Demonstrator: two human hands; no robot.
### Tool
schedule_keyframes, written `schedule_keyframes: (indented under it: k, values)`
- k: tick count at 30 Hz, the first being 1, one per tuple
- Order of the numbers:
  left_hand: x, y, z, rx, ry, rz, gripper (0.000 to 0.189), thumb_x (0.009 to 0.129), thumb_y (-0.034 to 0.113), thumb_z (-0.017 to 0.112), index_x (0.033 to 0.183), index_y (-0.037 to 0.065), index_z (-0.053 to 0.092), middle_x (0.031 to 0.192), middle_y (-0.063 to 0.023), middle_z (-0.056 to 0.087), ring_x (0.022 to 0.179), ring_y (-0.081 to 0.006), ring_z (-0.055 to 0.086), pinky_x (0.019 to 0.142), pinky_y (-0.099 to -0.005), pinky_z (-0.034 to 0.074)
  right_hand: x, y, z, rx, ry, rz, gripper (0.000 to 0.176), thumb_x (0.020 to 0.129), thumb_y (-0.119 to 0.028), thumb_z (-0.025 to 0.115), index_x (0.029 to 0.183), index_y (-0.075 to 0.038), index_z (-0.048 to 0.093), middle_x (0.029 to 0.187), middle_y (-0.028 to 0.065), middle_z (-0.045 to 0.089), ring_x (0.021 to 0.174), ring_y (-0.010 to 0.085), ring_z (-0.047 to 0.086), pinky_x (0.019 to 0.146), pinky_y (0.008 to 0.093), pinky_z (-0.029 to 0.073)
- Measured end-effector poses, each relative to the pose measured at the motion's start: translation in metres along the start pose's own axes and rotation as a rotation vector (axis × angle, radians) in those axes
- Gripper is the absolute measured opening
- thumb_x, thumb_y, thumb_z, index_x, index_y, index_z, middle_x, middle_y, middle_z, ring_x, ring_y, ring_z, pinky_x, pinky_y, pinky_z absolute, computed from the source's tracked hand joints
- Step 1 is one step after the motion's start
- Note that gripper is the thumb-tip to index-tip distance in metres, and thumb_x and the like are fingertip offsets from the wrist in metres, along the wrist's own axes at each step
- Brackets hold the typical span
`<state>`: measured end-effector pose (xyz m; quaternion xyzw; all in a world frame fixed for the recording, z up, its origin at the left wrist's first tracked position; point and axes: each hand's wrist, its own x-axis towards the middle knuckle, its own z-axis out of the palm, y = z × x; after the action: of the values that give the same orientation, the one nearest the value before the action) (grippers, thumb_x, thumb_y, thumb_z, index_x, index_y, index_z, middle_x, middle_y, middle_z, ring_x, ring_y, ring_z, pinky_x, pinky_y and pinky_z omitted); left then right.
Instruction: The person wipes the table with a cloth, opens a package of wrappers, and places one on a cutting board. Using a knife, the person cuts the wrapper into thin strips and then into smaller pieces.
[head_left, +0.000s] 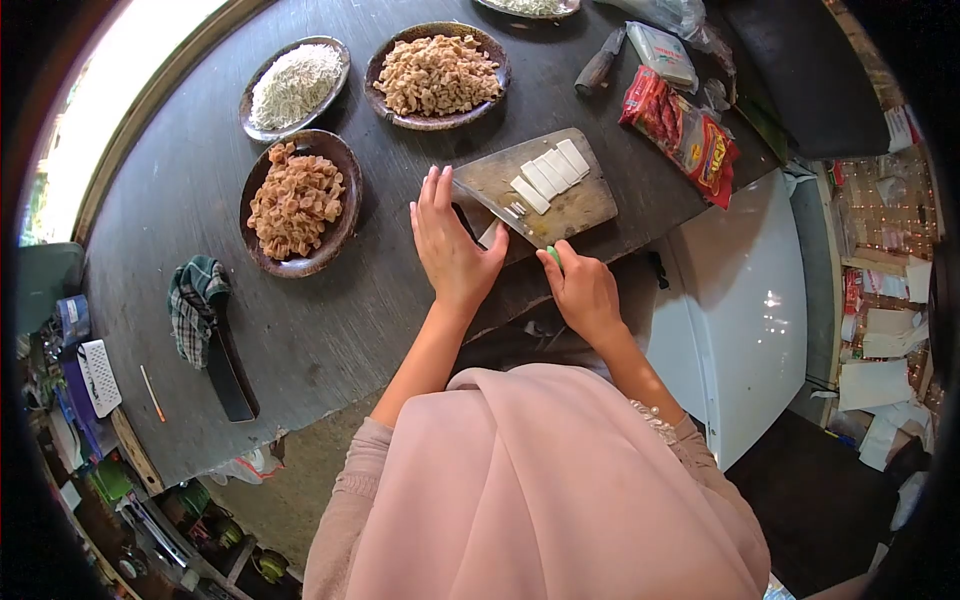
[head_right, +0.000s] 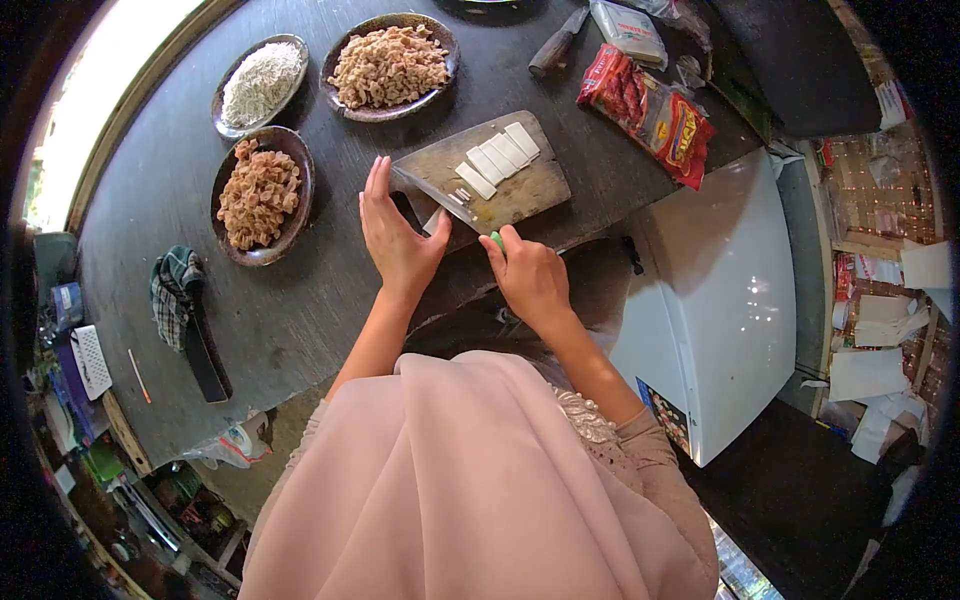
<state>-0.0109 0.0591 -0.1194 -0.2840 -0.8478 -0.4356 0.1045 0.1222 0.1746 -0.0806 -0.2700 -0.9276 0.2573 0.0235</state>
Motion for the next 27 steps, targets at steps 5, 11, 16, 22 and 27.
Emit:
schedule_keyframes:
  k: [5,11,16,22,27]
  values:
    - [-0.0004,-0.0012,0.0013,0.005,0.01,0.0,0.094,0.069,0.02,0.082,0.148,0.007,0.034,0.149,-0.0174,0.041,0.14,-0.0344,0.039,0.115,-0.055,0.029,-0.0005,0.0033,0.0006,0.015,0.006,-0.014,0.039,0.103,-0.038,0.051,0.086,-0.003,0.055,0.067,0.0245,0.061,0.068,0.0471,0.061,0.057,0.0536,0.045]
    - [-0.0002,-0.0001,-0.0003,0.016,-0.005,-0.005,0.094,0.069,0.02,0.082,0.148,0.007,0.034,0.149,-0.0174,0.041,0.14,-0.0345,0.038,0.115,-0.0548,0.029,0.0017,-0.0003,-0.0024,-0.009,-0.015,-0.007,0.039,0.103,-0.038,0.051,0.086,-0.003,0.055,0.067,0.0247,0.061,0.068,0.0474,0.061,0.057,0.0536,0.046]
    - [-0.0006,-0.0006,0.0005,0.003,-0.002,-0.007,0.092,0.071,0.022,0.082,0.148,0.007,0.034,0.149,-0.0177,0.041,0.141,-0.0344,0.038,0.115,-0.0548,0.029,0.0021,0.0011,0.005,-0.072,0.009,0.0,0.041,0.103,-0.042,0.05,0.087,-0.006,0.058,0.065,0.022,0.063,0.065,0.0437,0.065,0.055,0.0529,0.05]
    - [-0.0004,-0.0001,0.0009,0.009,0.012,0.002,0.092,0.072,0.022,0.082,0.148,0.006,0.034,0.148,-0.0181,0.042,0.14,-0.0347,0.039,0.115,-0.0548,0.029,0.0034,0.0042,0.0007,0.017,0.043,0.002,0.042,0.103,-0.043,0.049,0.085,-0.006,0.056,0.065,0.0226,0.063,0.067,0.0449,0.065,0.056,0.0536,0.049]
    - [-0.0005,0.0,0.0001,0.009,0.009,-0.002,0.092,0.071,0.021,0.082,0.148,0.006,0.034,0.148,-0.0181,0.042,0.14,-0.035,0.04,0.115,-0.0547,0.03,0.0013,0.0049,-0.0004,-0.046,-0.015,-0.001,0.042,0.103,-0.043,0.049,0.086,-0.006,0.056,0.065,0.0231,0.063,0.067,0.0456,0.064,0.057,0.0541,0.049]
